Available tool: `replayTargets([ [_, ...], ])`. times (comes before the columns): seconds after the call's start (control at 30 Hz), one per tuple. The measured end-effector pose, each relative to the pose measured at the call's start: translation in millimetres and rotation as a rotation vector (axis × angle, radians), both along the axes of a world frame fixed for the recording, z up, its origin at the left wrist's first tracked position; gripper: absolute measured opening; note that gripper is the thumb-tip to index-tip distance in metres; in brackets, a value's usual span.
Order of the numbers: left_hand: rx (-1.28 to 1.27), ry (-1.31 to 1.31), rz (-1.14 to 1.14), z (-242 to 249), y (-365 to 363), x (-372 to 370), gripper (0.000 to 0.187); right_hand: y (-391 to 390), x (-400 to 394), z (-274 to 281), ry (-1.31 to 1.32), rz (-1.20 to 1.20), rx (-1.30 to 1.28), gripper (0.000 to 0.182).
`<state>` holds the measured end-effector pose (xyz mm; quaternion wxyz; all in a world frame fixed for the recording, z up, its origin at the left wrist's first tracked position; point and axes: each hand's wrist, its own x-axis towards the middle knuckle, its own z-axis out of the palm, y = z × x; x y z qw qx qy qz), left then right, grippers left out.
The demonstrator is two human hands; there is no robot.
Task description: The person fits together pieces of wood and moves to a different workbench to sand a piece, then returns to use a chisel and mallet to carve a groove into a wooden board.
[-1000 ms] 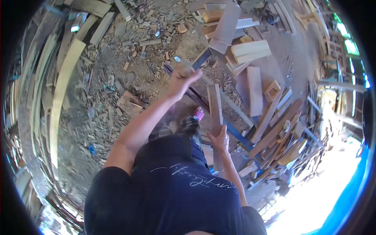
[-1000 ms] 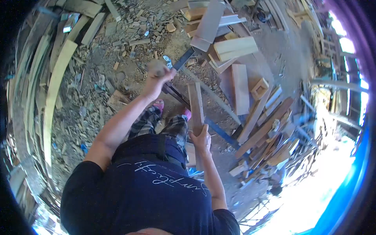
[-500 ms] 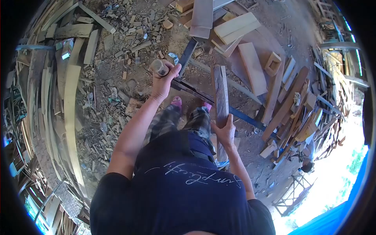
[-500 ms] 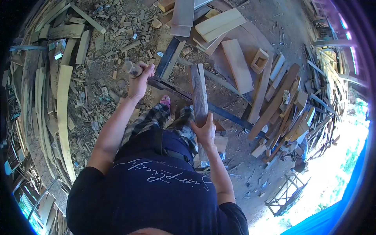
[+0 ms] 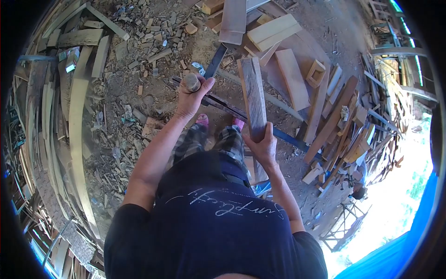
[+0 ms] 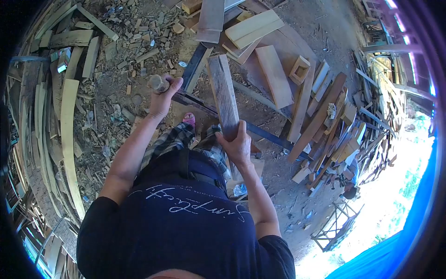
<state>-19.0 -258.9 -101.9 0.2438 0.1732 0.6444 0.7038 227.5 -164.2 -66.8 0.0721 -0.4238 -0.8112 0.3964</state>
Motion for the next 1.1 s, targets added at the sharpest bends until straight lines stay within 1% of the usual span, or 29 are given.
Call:
replayTargets([
  [0.13, 0.000, -0.082, 0.010, -1.1, 1.0, 0.9, 0.024, 0.6, -4.4, 4.1, 0.006, 0.016, -0.029, 0.061],
  [0.2, 0.092, -0.102, 0.033, -2.3, 2.8, 2.5, 0.023, 0.1, -5.3, 3.9, 0.027, 0.028, -0.001, 0.061],
  [0.3, 0.067, -0.090, 0.058, -3.9, 4.3, 4.2, 0.023, -0.4, -7.0, 7.9, 0.011, 0.034, 0.019, 0.061],
  [0.43, 0.110, -0.075, 0.086, -4.9, 8.7, 7.6, 0.024, 1.9, -5.7, 7.7, -0.021, 0.025, 0.021, 0.062],
  [0.53, 0.099, -0.057, 0.104, -2.2, 11.6, 10.5, 0.027, 10.6, -16.1, 16.2, -0.026, 0.071, 0.014, 0.063],
  [0.6, 0.070, 0.003, 0.091, 0.5, 14.5, 12.4, 0.028, 24.0, -33.6, 34.9, -0.057, 0.211, 0.106, 0.063],
  [0.67, 0.072, 0.001, 0.101, 9.9, 18.1, 16.2, 0.029, 36.4, -58.7, 74.5, 0.055, 0.284, 0.137, 0.062],
  [0.73, 0.071, -0.003, 0.110, 8.5, 19.4, 17.4, 0.029, 39.9, -83.6, 129.0, 0.284, 0.309, 0.276, 0.061],
  [0.77, 0.082, 0.047, 0.091, -3.1, 17.5, 14.2, 0.030, 37.8, -90.9, 152.2, 0.287, 0.304, 0.280, 0.061],
  [0.8, 0.095, 0.097, 0.072, -10.1, 15.7, 11.0, 0.030, 35.5, -97.6, 172.8, 0.432, 0.271, 0.230, 0.059],
  [0.83, 0.072, 0.095, 0.072, -9.9, 14.3, 9.6, 0.031, 34.3, -101.0, 182.6, 0.576, 0.240, 0.181, 0.058],
  [0.87, 0.077, 0.098, 0.067, -12.4, 12.8, 8.3, 0.031, 34.1, -100.2, 178.0, 0.579, 0.236, 0.188, 0.058],
  [0.93, 0.087, 0.117, 0.108, -16.5, 12.5, 7.2, 0.030, 36.6, -95.0, 149.0, 0.262, 0.487, 0.337, 0.055],
  [0.97, 0.097, 0.119, 0.111, -8.8, 14.1, 11.2, 0.030, 38.4, -95.7, 136.1, -0.116, 0.585, 0.289, 0.053],
  [1.0, 0.146, 0.000, 0.139, -0.6, 14.0, 16.3, 0.030, 41.6, -90.9, 134.2, -0.112, 0.576, 0.293, 0.053],
  [1.03, 0.204, -0.116, 0.175, 5.5, 19.8, 14.2, 0.030, 46.5, -94.9, 147.8, -0.012, 0.533, 0.308, 0.054],
  [1.07, 0.202, -0.122, 0.187, -0.5, 19.4, 10.6, 0.030, 47.1, -97.8, 161.0, 0.076, 0.503, 0.302, 0.055],
  [1.1, 0.181, -0.014, 0.152, -10.2, 17.0, 5.8, 0.028, 41.4, -104.0, 186.3, 0.185, 0.520, 0.513, 0.060],
])
